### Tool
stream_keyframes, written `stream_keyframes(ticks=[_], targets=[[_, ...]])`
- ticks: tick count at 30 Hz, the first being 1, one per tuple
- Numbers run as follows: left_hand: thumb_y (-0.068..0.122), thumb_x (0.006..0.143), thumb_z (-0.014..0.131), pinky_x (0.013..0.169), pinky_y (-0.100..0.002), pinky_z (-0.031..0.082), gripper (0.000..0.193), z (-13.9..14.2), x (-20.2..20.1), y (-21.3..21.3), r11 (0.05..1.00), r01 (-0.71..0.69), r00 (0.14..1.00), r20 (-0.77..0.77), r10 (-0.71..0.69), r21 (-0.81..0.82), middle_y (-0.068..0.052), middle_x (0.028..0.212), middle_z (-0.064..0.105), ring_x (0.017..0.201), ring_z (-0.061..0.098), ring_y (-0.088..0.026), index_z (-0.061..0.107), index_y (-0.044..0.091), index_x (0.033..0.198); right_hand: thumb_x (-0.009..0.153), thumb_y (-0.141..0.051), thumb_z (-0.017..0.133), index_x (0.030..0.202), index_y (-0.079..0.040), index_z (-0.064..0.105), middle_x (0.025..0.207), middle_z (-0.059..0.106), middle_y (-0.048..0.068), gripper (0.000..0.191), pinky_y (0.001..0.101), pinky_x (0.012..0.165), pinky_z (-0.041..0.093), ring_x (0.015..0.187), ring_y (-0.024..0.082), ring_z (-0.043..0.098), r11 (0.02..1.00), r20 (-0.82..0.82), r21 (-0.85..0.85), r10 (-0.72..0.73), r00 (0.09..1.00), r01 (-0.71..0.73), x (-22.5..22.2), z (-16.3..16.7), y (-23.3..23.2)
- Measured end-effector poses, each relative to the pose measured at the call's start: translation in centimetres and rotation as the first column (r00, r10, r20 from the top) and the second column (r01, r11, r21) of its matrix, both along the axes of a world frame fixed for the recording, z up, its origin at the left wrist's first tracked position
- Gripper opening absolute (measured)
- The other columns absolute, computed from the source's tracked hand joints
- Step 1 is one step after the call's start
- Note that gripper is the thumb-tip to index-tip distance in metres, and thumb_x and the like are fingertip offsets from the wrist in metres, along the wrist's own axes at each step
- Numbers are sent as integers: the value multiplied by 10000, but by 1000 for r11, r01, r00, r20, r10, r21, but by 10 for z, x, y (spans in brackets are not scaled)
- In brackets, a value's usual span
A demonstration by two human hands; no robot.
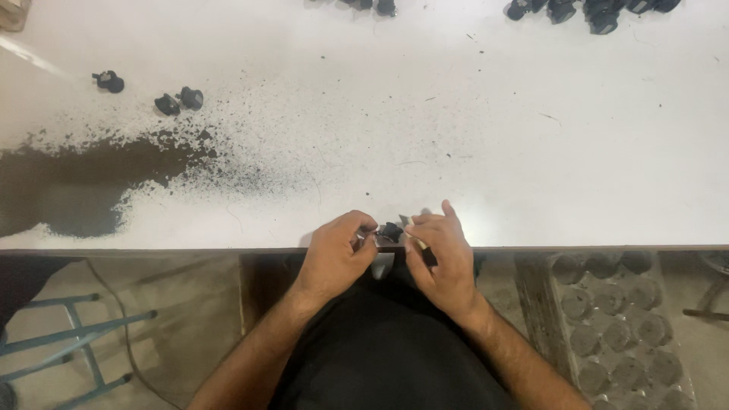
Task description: The person sits at a workbench assembling omni wheels, pressing small black rollers into the holes around each wheel hub by hand and using a small blade-like tool to help seat them. They work on one wheel at a time, setting finished wheels aside and reaching for new hubs and rollers from piles on the table.
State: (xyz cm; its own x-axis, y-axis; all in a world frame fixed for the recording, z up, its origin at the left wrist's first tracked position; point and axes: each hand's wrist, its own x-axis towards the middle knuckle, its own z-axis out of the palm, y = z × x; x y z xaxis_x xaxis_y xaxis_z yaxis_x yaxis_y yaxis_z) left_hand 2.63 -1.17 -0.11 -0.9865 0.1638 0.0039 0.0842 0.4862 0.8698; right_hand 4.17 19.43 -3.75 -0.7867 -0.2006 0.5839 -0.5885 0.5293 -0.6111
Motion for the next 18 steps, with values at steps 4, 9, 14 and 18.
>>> stream_keyframes(ticks=[4,9,14,18], targets=[[98,879,704,576,-303,539,153,-3,2,1,999,-22,998,-61,25,47,-74,829,713,661,666,-141,698,47,1024,876,-4,761,1182,-37,584,1150,715,137,355,601,1212,398,1130,332,723,995,18,-97,35,999,-33,13,-4,-16],[94,904,686,581,-312,559,103,-11,1,-1,1000,1,998,-69,1,30,-73,822,703,680,680,-150,685,49,997,841,11,776,1152,-45,592,1150,720,145,365,614,1211,378,1130,342,721,999,10,-43,12,1000,-12,16,-8,-21],[69,866,702,602,-352,547,124,-21,3,4,998,-36,977,-207,44,44,-113,804,695,685,680,-222,669,26,978,824,20,782,1133,-51,605,1163,719,142,363,619,1224,355,1136,326,715,1000,-18,-4,11,1000,-11,15,-9,-22],[50,843,700,607,-364,547,128,-27,6,6,996,-71,968,-239,81,51,-116,806,698,692,683,-241,667,28,964,804,15,798,1127,-57,614,1168,713,138,379,636,1224,327,1141,301,707,999,-33,48,23,999,-21,14,-9,-24]])
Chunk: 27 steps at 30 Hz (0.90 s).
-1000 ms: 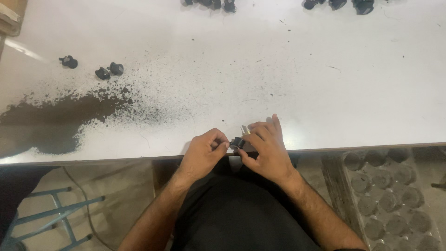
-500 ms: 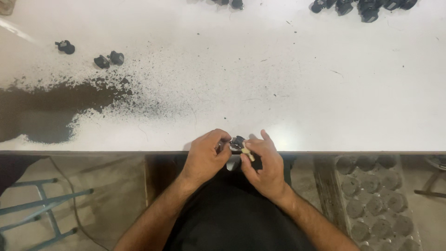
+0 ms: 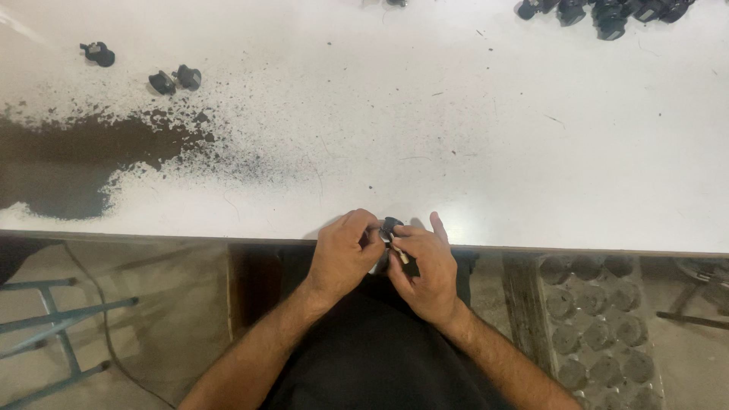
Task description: The person sits at a workbench assembling omni wheels, pressing small black rollers into the holes around each wheel hub by hand and using a small blade-like tool to help seat them. They work on one wheel at a time, setting finished wheels aside and reaching for new hubs and rollers from piles on the table.
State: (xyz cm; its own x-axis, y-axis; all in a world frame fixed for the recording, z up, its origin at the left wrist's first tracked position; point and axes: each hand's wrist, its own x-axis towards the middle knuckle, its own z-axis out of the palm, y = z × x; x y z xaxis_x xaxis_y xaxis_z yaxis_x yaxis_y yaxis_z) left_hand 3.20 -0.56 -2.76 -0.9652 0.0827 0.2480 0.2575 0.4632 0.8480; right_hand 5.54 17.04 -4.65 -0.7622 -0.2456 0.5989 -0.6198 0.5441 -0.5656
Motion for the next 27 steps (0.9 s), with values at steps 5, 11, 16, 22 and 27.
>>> stream_keyframes(ticks=[5,11,16,22,27], targets=[[44,869,692,624,-378,547,69,-4,2,1,1000,-27,999,-31,27,-6,-105,824,702,712,685,-259,663,46,932,800,43,790,1122,-55,620,1161,715,131,377,614,1225,341,1159,294,697,1000,-2,-8,-8,1000,8,1,-1,-1],[40,862,692,647,-397,548,72,-6,4,1,999,-39,995,-87,38,-13,-106,839,705,736,684,-282,663,47,927,797,67,782,1088,-42,641,1118,714,125,341,604,1232,331,1149,288,700,1000,-11,16,-2,1000,2,-1,3,-4],[37,853,685,642,-392,543,65,-10,4,0,1000,-15,999,-52,14,-26,-101,821,700,721,682,-273,649,49,905,800,88,775,1064,-37,669,1076,720,108,311,587,1239,340,1142,274,706,1000,-24,11,2,1000,-1,-3,4,-4],[29,848,699,636,-380,546,80,-5,4,7,1000,-20,994,-107,20,4,-106,824,696,724,669,-253,655,50,911,793,66,773,1051,-48,686,1049,717,115,296,619,1198,359,1100,284,703,994,-82,97,-32,996,40,-9,-6,5],[35,872,676,603,-314,556,124,3,6,0,995,23,999,-32,-20,97,-65,806,702,669,674,-156,668,53,995,986,-28,727,1074,-48,684,1094,743,109,100,680,1214,347,1011,231,710,917,-142,118,-365,920,381,-82,18,70]])
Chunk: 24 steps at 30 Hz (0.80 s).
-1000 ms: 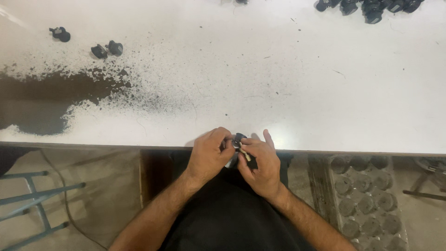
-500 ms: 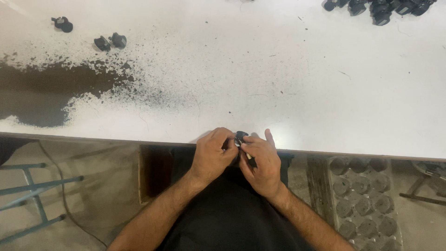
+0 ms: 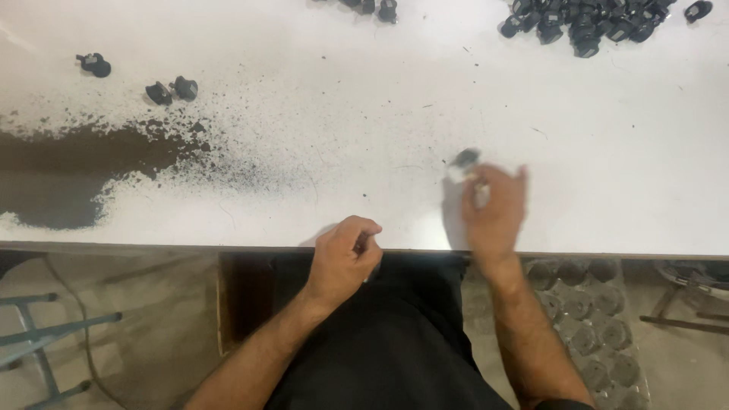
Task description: The person sits at a workbench assembling omni wheels, pressing small black rollers into the holes around each wheel hub by hand and using a small blade-like tool to help seat them. They work on one wheel at a time, setting finished wheels aside and reaching for new hubs and rollers from piles on the table.
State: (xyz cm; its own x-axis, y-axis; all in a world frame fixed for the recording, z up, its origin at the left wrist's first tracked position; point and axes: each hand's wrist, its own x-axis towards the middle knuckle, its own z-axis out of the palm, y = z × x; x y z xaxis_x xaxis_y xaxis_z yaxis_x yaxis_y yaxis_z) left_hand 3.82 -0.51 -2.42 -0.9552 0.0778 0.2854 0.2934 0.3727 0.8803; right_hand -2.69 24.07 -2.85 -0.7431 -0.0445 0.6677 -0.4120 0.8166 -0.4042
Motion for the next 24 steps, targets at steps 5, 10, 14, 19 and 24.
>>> stream_keyframes(ticks=[5,10,14,19,24], targets=[[43,834,664,546,-310,525,98,9,10,-54,994,86,974,215,-69,-72,-77,723,698,604,649,-167,689,57,928,1033,-59,680,1212,15,606,1105,686,130,207,400,949,552,1022,245,691,937,93,-278,-194,977,212,-6,4,58],[80,824,699,614,-310,523,60,20,32,-123,920,296,915,354,-195,-258,-90,756,711,681,652,-163,686,38,865,1008,-91,726,1150,8,648,1081,724,142,190,360,920,554,997,273,708,951,302,-277,-52,952,140,9,-18,24],[121,875,714,618,-288,546,97,27,26,-160,973,24,963,266,40,-231,-58,801,735,684,671,-139,725,48,938,1015,-117,682,1127,-27,654,1240,706,146,147,389,985,564,1135,260,697,962,323,-252,182,929,-101,-11,-3,-43],[98,949,706,647,-277,500,112,46,-12,-182,915,-399,911,90,403,-63,-91,828,711,733,606,-136,710,17,1027,950,-161,641,1240,-64,582,1194,628,138,312,543,1105,410,1125,296,600,865,579,-190,480,658,-464,-8,12,-173],[141,921,724,694,-295,566,241,69,-53,-198,832,-510,858,-63,510,-218,-129,1077,700,888,690,-174,680,38,1135,969,-157,695,986,-79,576,1304,702,131,143,554,1198,333,1384,331,575,283,404,-459,911,85,-842,37,22,-177]])
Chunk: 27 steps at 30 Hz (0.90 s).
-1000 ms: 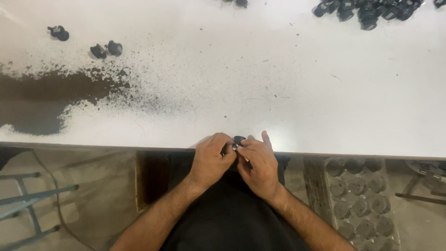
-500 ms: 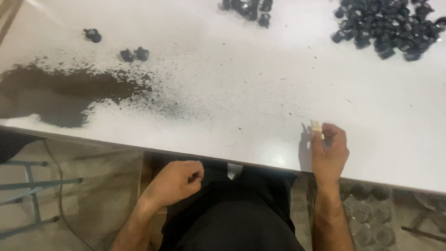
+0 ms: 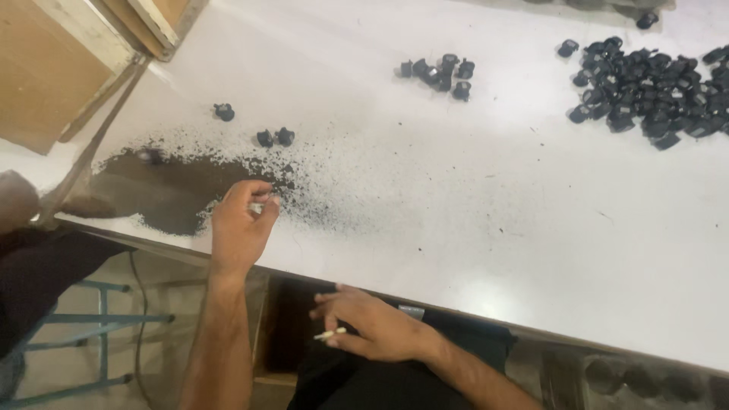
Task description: The person sits at a workbench assembling omni wheels, pressing small black rollers into the holes around each wheel hub by hand and using a small blade-like tool to help seat them. They work on one wheel at a time, setting finished wheels aside and reaching for new hubs and rollers from piles on the table.
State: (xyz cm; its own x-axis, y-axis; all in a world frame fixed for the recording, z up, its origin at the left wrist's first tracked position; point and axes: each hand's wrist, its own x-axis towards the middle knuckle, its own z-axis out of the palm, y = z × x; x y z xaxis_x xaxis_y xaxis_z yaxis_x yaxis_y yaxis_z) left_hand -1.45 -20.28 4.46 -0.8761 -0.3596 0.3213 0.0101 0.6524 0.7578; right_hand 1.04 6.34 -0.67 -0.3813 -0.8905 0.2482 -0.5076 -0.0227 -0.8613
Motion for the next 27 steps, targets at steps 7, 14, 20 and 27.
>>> stream_keyframes(ticks=[7,14,20,27], targets=[[251,983,815,1135,-497,430,426,27,-81,-65,832,-370,903,-372,216,-414,-210,1403,586,1353,528,-367,627,31,1296,970,-189,643,998,-86,625,1178,766,113,108,404,919,581,1074,252,715,797,288,42,-587,757,602,-13,-24,107],[560,1011,523,1118,-525,288,677,48,-133,-85,947,-78,990,86,110,-311,-264,1526,412,1400,359,-427,543,40,1444,983,-219,616,1027,-47,590,1044,784,133,180,357,898,562,1025,201,733,518,466,-10,-754,463,855,-21,-49,150],[615,1040,438,1209,-491,212,596,39,-143,-60,990,90,919,373,-124,108,-71,1569,474,1452,393,-277,590,185,1422,966,-196,654,1030,-10,627,1026,788,143,199,337,923,522,1036,196,698,492,339,118,-836,431,863,-20,-47,143],[295,1028,522,1220,-506,269,434,-25,-121,48,718,499,866,297,-402,-485,-80,1481,564,1386,486,-287,546,192,1449,980,-146,623,1079,-19,594,1048,763,146,164,350,876,565,1029,196,697,524,461,23,-762,456,852,-26,-61,147]])
